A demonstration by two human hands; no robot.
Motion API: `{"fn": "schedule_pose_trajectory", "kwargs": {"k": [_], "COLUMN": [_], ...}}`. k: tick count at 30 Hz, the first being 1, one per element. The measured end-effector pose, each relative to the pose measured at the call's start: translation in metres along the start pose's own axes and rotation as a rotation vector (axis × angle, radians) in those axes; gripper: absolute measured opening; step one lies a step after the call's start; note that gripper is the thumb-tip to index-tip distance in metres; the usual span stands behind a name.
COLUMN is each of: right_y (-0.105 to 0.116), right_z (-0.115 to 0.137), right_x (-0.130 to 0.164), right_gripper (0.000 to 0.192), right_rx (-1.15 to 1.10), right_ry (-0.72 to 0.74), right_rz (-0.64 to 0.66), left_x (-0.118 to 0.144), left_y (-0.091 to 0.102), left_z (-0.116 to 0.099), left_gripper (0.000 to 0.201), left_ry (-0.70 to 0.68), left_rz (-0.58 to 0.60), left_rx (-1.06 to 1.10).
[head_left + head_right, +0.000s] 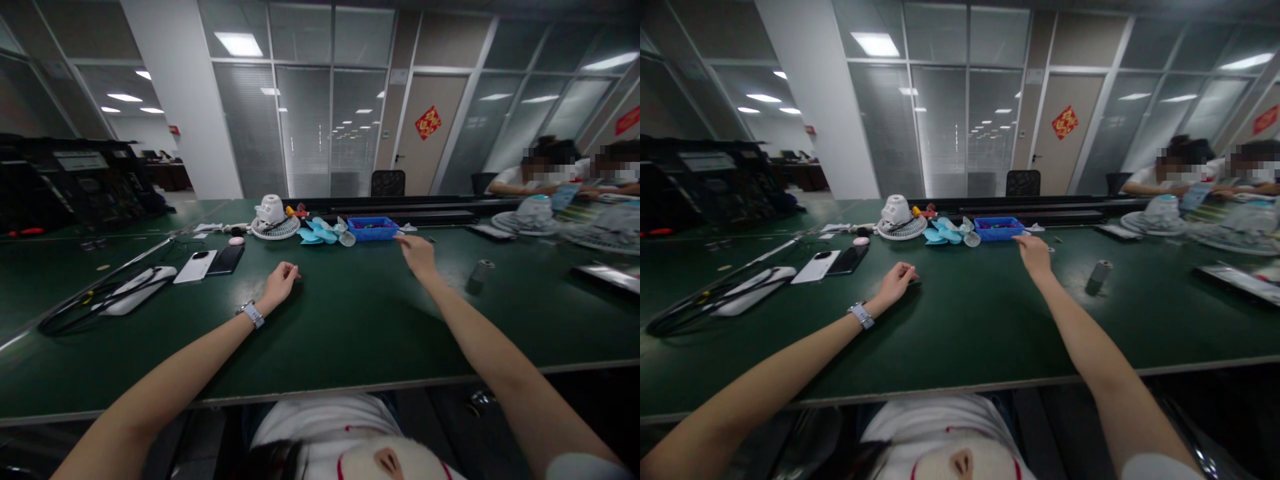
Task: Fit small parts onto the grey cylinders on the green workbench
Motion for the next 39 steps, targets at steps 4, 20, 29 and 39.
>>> {"fn": "schedule_pose_trajectory", "kwargs": {"k": [4, 20, 29, 39], "right_y": [-0.003, -0.02, -0.032, -0.074], "right_z": [-0.076, -0.105, -0.114, -0.146], "right_x": [-0.002, 0.006, 0.021, 0.037], "right_gripper": [0.031, 0.027, 0.041, 0.049], "right_rx": [0.126, 0.107, -0.011, -0.134], "right_ry": [-0.209, -0.36, -0.484, -0.751], "right_rz": [-0.05, -0.011, -0.018, 0.092], "left_x": [0.0, 0.001, 0.001, -0.005], "left_y": [-0.001, -0.001, -0.001, 0.008], "left_z": [-0.001, -0.001, -0.001, 0.012], "left_gripper": [0.028, 0.028, 0.026, 0.017], "left_ry": [-0.005, 0.004, -0.011, 0.029], "left_rz": [0.002, 0.016, 0.013, -0.155], "left_rx": [-0.033, -0.037, -0.037, 0.1]}}
Point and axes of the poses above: each hand's wrist, its own x-axis away from the middle knuckle, its own y-axis out of the back of the hand, z = x × y, the point moved 7 cm from there along -x, towards the middle knuckle, and after that the axes turned 15 degrees about x, right-handed, at the moved point
